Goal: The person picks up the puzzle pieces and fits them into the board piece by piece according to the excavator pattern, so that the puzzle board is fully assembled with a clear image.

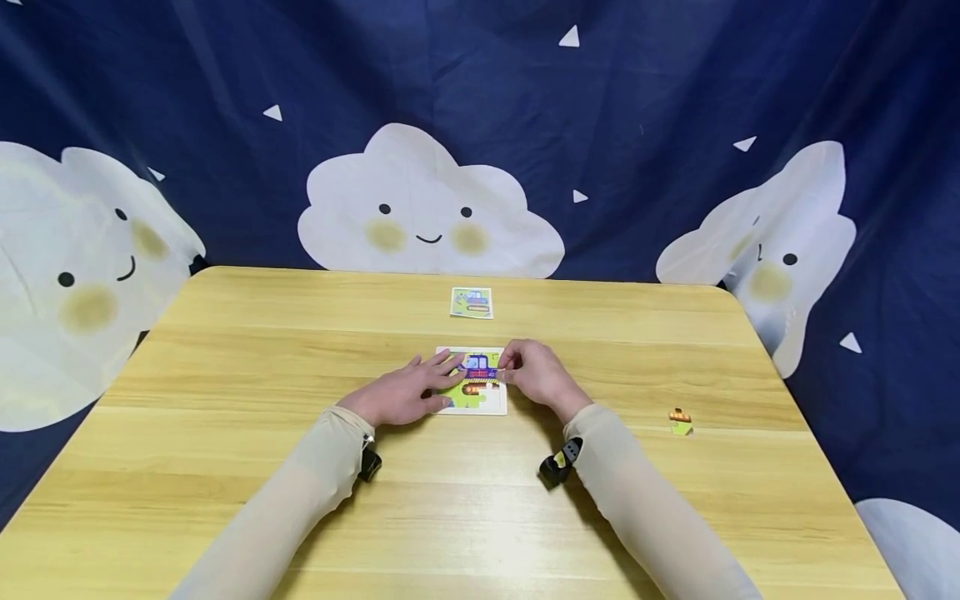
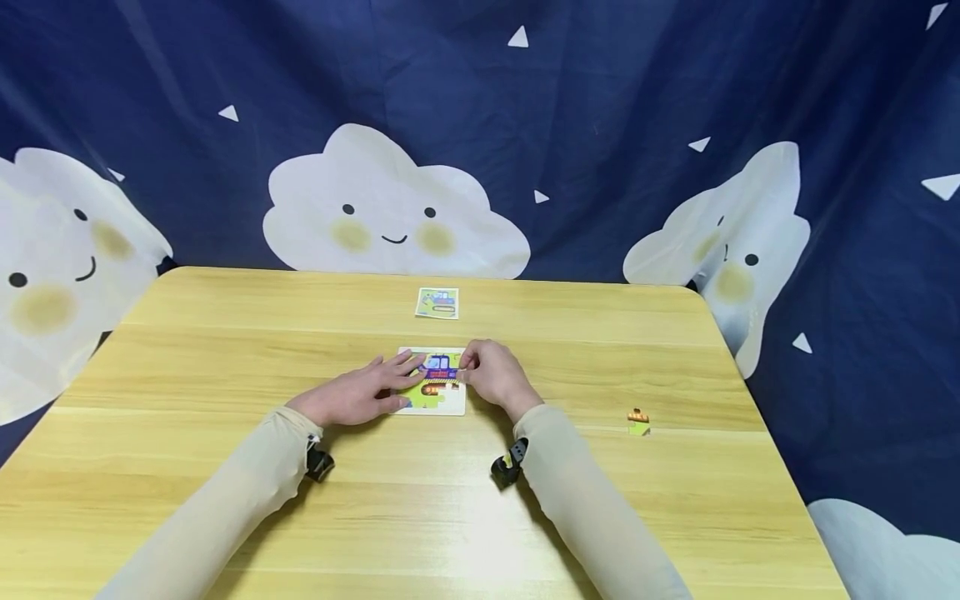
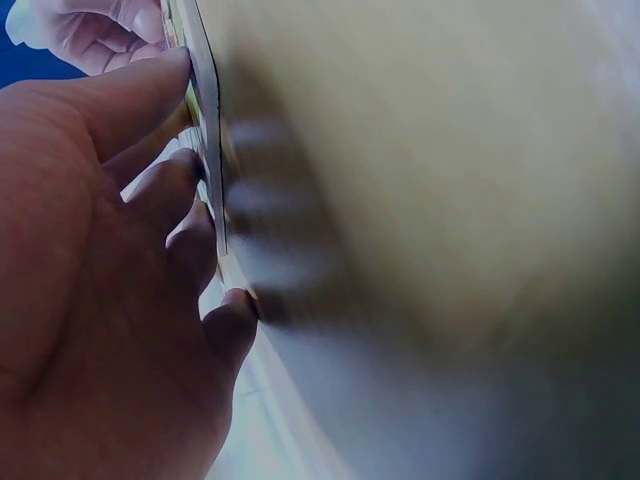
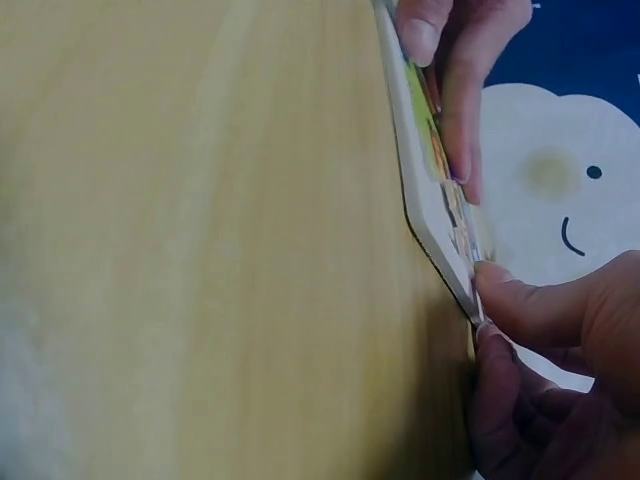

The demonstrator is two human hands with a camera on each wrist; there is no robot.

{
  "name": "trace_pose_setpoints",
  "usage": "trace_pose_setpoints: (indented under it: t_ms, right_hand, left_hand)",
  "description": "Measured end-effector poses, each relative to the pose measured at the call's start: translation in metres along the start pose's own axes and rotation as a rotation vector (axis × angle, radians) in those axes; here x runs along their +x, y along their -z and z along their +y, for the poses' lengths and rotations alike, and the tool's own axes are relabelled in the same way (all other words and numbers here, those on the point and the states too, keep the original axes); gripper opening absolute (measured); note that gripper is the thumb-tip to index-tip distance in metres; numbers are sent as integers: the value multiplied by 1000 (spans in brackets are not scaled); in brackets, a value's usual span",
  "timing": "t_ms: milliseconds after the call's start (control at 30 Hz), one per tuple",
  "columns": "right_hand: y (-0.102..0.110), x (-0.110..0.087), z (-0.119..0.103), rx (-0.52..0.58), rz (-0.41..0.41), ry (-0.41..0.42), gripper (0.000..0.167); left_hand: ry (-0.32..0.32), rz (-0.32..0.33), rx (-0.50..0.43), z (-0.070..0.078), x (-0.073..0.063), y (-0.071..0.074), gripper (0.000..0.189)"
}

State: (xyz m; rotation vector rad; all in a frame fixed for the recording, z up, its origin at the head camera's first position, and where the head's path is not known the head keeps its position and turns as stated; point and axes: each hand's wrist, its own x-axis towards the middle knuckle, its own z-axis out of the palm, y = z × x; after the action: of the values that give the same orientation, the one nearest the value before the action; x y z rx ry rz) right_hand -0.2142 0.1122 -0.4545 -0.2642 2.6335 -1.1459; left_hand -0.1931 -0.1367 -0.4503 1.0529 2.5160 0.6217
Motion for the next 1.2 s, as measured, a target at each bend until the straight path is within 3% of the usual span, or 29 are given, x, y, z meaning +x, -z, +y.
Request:
trace_pose_setpoints:
  t_ms: [400,633,833,1033,1200]
  right_hand:
    - [4,9,-13,-139,-38,-60,18]
    - [10,16,-14,-181,-77,-117,24]
    - [10,18,-16,-198,-123,-111,24]
    - [13,12,-6,-164,-118,-2,22]
    - [17,-2,-1,-202,-108,206,9]
  left_hand:
    - [-1,4,17,3,-1,1,50]
    - [-12,-6,8,6,-2,4,50]
    - [-5,-14,19,4,-3,6,50]
    - [4,-15,0,4,-3,4,50]
    - [7,-13,-7,4,-3,4,50]
